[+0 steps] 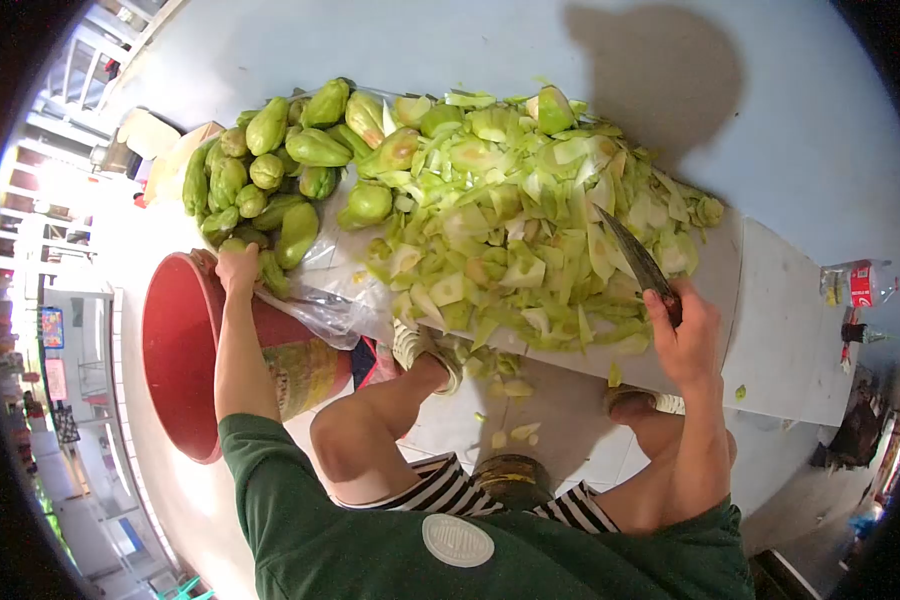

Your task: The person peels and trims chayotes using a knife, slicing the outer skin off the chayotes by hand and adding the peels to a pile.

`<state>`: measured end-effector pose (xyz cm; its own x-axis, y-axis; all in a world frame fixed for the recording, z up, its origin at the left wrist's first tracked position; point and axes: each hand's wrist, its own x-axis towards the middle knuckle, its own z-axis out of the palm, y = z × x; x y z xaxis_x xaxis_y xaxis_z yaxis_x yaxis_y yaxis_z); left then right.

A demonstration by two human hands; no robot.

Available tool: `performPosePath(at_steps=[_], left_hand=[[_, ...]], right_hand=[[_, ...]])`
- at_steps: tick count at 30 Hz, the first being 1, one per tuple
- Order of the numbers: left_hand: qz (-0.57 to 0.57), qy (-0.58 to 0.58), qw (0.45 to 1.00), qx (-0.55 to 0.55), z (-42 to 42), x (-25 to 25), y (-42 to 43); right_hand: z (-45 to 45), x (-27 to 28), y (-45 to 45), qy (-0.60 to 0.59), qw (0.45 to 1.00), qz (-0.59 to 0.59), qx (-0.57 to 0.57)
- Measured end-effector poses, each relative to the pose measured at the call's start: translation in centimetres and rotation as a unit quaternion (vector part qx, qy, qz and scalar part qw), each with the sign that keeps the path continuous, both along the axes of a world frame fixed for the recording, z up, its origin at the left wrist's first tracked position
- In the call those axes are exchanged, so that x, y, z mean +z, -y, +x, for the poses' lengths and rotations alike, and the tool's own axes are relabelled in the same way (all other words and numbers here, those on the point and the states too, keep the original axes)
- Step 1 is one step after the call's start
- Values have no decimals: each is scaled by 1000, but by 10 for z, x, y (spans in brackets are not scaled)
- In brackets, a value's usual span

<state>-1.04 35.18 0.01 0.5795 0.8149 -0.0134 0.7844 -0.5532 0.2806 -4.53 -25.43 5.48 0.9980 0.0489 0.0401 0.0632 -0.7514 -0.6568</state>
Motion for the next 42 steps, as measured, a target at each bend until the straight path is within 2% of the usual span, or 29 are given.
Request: performPosePath(at_steps=[1,3,4,5,9,11,12,14,15,17,19,21,22,23,25,26,27,29,31,33,34,36,37,39,40,41,42], left_hand=[[-74,88,992,44,-3,3,-1],[-33,58,996,60,-3,-5,-14],[-175,196,960,97,-4,-14,-22],[-311,326,883,131,-5,-17,-21],[-321,406,840,163,-13,-27,-7],[-360,511,766,147,-24,-26,5],[-359,512,766,147,-29,-25,12],[-398,565,709,140,-39,-23,24],[-396,567,709,139,-43,-24,26],[-494,614,609,97,-45,-29,34],[-518,609,599,51,-45,-29,42],[-620,606,499,-4,-39,-8,67],[-672,604,429,2,-37,10,85],[-672,605,428,-3,-36,25,104],[-722,615,311,-67,-33,54,143],[-759,579,276,-114,-35,69,166],[-739,570,335,-126,-35,79,188],[-764,450,422,-191,-33,93,221],[-788,346,445,-248,-7,61,224],[-731,304,554,-258,3,35,264],[-736,297,545,-269,4,30,287],[-870,280,347,-210,0,20,324],[-873,272,345,-210,2,20,337],[-848,224,402,-264,2,26,352],[-865,173,379,-280,6,22,358],[-869,166,371,-284,9,16,367],[-859,148,392,-293,9,10,378]], right_hand=[[-1,0,0,2,1000,2,0],[-3,0,0,15,1000,-10,-3],[-3,-2,1,16,1000,-11,-4],[-3,-5,3,30,999,-10,0],[-6,-6,4,43,999,0,4],[-7,-3,5,38,999,1,3],[-7,-2,5,31,1000,4,3],[-8,0,5,28,1000,14,1],[-8,1,5,24,999,22,-1],[-6,4,4,23,1000,16,3],[-7,4,5,23,1000,8,3],[-7,0,8,38,999,14,15],[-8,0,8,42,999,16,13],[-10,1,8,61,998,22,12],[-15,4,7,84,996,33,8],[-18,6,7,116,992,45,7],[-19,8,7,149,987,56,5],[-23,9,8,170,984,56,8],[-26,8,7,182,982,53,10],[-21,8,9,5,997,73,17],[-20,5,13,11,998,69,3],[-20,-2,21,177,982,53,46],[-18,-1,23,175,983,50,38],[-13,1,25,217,975,18,-36],[-9,-2,29,214,976,13,-47],[0,-5,33,138,988,-36,-65],[5,-7,37,58,991,-81,-84]])
